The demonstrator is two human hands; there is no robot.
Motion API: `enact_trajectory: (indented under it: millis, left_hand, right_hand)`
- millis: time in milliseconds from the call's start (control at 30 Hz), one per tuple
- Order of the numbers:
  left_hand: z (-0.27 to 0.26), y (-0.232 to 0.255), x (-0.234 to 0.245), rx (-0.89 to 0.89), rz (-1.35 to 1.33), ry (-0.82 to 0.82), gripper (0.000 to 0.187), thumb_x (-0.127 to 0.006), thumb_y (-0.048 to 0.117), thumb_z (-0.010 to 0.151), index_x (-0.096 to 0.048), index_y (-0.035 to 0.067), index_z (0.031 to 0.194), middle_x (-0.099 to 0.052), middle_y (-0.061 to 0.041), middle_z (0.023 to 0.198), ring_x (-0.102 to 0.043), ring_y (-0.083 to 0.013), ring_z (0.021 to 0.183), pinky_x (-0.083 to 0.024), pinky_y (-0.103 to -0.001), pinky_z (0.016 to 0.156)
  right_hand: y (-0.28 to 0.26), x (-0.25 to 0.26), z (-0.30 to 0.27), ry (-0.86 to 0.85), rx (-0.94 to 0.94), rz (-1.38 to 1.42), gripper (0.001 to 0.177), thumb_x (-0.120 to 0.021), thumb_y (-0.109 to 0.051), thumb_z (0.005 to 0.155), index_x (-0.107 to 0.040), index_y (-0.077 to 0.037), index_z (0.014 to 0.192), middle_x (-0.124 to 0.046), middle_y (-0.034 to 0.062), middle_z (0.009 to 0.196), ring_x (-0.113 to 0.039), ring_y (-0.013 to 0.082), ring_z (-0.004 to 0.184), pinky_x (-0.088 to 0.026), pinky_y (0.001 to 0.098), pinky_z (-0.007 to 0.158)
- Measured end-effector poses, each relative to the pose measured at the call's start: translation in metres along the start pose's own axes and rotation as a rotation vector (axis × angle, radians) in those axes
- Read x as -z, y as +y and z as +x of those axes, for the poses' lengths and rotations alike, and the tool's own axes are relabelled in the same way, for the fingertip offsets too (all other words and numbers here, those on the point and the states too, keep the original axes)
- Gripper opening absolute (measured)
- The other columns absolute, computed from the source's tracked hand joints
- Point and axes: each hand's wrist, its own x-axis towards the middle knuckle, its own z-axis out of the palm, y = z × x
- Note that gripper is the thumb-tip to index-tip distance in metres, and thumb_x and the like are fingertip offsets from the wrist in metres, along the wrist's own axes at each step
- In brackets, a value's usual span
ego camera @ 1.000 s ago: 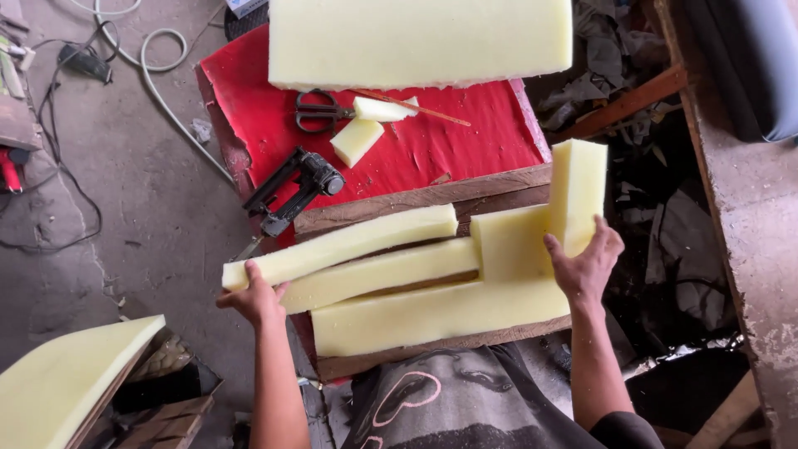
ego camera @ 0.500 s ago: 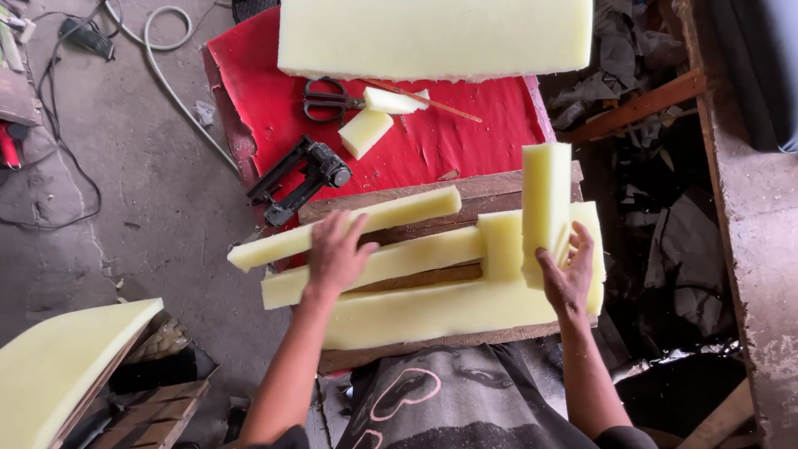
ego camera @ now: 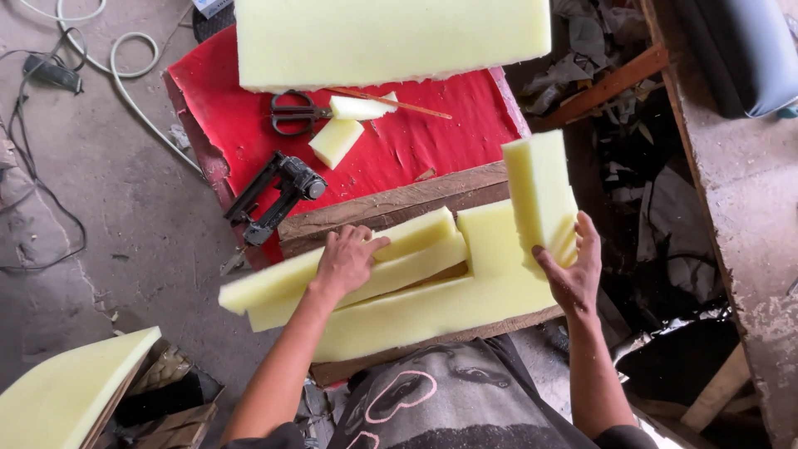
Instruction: The person is reupholstering a furniture part by cutting foam to size and stapling leather and foam onto a wooden frame.
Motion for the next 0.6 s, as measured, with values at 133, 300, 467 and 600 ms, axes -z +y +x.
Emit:
enact_trajectory:
  millis: [133,300,467,600]
  left_hand:
    - [-0.005,0.003,0.008,0.036,-0.090,-0.129,0.049,-0.066,0.025,0.094,-0.059,0.038,0.141,-0.059,-0.003,0.125,-0.057,-0.0305,0.128,-0.049,-0.051,0.097]
    - [-0.003,0.008,0.011,0.124,-0.120,-0.173,0.055,-0.060,0.033,0.100,-0.045,0.039,0.152,-0.056,-0.004,0.139,-0.051,-0.0320,0.139,-0.046,-0.054,0.104]
    - [0.000,0.014,0.008,0.025,-0.071,-0.182,0.049,-0.052,0.018,0.102,-0.049,0.039,0.146,-0.064,-0.003,0.127,-0.060,-0.0281,0.129,-0.047,-0.052,0.102]
    - [-0.007,0.024,0.021,0.055,-0.045,-0.202,0.046,-0.053,0.025,0.103,-0.052,0.040,0.146,-0.061,-0.005,0.133,-0.057,-0.0298,0.133,-0.047,-0.053,0.102]
  right_hand:
    - [-0.011,-0.002,0.009,-0.065,0.083,-0.007,0.101,-0.087,-0.033,0.078,-0.039,-0.006,0.163,-0.048,0.0316,0.143,-0.051,0.0481,0.131,-0.040,0.0658,0.111]
    - [-0.026,-0.017,0.019,-0.145,0.129,-0.054,0.096,-0.085,-0.028,0.081,-0.040,-0.012,0.164,-0.051,0.0278,0.147,-0.047,0.0507,0.138,-0.034,0.0661,0.117]
    - [-0.027,-0.025,0.040,-0.215,0.285,-0.173,0.086,-0.080,-0.022,0.081,-0.047,-0.019,0.160,-0.054,0.0167,0.151,-0.048,0.0430,0.142,-0.035,0.0606,0.118]
    - [-0.024,-0.053,0.054,-0.221,0.374,-0.180,0.086,-0.082,-0.022,0.079,-0.050,-0.021,0.158,-0.057,0.0144,0.150,-0.050,0.0400,0.142,-0.036,0.0592,0.119]
